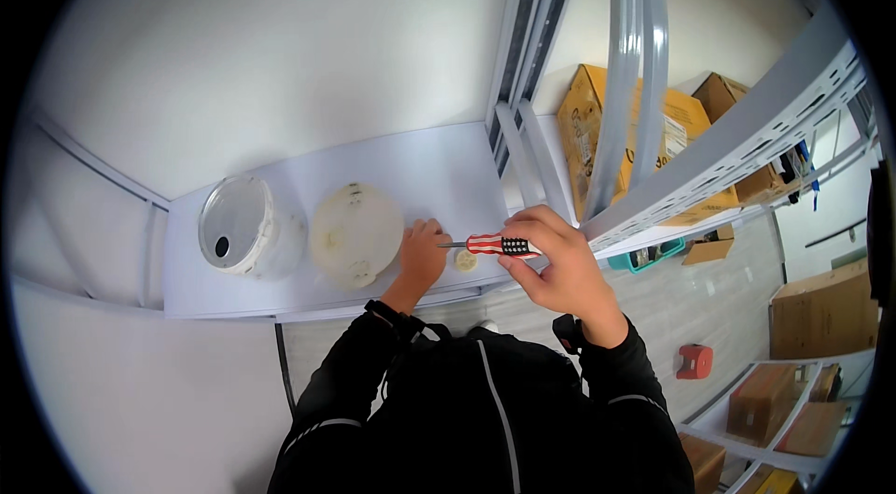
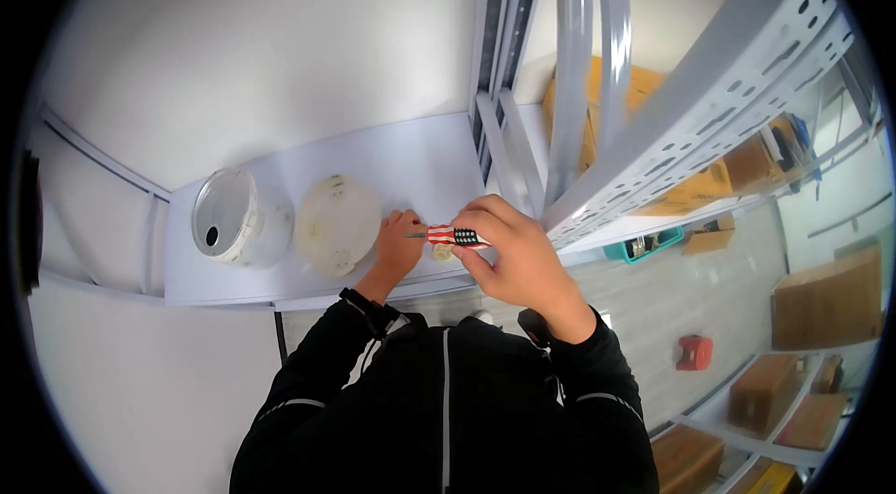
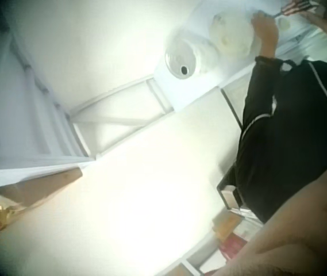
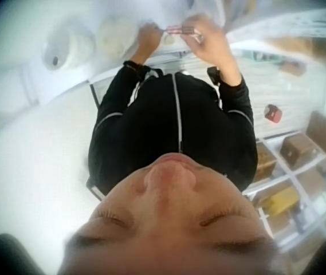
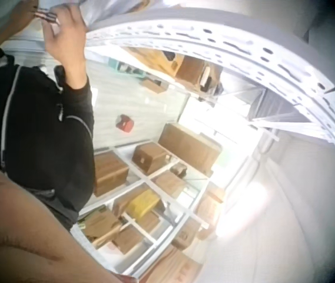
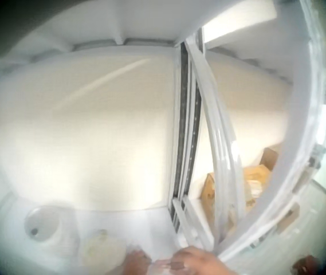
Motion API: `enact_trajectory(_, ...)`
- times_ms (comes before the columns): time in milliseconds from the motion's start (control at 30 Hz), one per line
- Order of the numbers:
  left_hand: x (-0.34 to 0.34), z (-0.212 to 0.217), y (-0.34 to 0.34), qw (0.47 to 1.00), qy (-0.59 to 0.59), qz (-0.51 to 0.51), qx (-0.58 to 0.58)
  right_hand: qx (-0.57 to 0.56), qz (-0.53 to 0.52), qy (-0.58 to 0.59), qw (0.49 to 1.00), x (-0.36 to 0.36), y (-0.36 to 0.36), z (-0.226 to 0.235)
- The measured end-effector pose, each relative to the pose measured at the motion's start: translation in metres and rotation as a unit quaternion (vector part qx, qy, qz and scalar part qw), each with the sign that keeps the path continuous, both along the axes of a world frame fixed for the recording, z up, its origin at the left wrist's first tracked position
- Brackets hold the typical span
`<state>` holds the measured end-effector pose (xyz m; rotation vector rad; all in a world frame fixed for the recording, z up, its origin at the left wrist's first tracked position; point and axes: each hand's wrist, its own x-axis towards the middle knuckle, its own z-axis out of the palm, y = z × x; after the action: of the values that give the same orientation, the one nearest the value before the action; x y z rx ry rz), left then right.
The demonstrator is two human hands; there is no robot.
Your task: The person assembles a white appliance on a workbench. They place a perforated lid onto a cylindrical container and secure it with a screwdriver. They then attach a small white component to the lid and continue fastening screws on the base unit.
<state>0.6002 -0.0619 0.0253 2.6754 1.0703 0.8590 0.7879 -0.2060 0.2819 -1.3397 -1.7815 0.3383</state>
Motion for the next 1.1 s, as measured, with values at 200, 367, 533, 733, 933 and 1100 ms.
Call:
enact_trajectory(200, 0.003, 0.004, -0.005, 0.999, -0.036, 0.000, 0.019, 0.012, 0.019, -0.009, 1.000, -0.003, 0.004, 0.002)
enact_trajectory(367, -0.003, 0.024, -0.009, 0.988, -0.114, 0.019, -0.100, 0.031, 0.010, 0.008, 0.999, -0.014, 0.012, 0.002)
enact_trajectory(533, -0.031, 0.076, -0.014, 0.928, -0.244, 0.041, -0.277, 0.078, -0.043, 0.007, 0.996, -0.027, 0.025, -0.001)
enact_trajectory(733, -0.082, 0.106, -0.004, 0.908, -0.313, 0.041, -0.277, 0.060, -0.063, 0.035, 0.996, -0.061, 0.049, -0.020)
enact_trajectory(933, -0.144, 0.106, 0.011, 0.892, -0.331, 0.001, -0.307, -0.012, -0.109, 0.133, 0.985, -0.110, 0.060, -0.042)
enact_trajectory(1100, -0.183, 0.094, 0.028, 0.866, -0.360, -0.002, -0.347, 0.008, -0.143, 0.153, 0.978, -0.149, 0.063, -0.051)
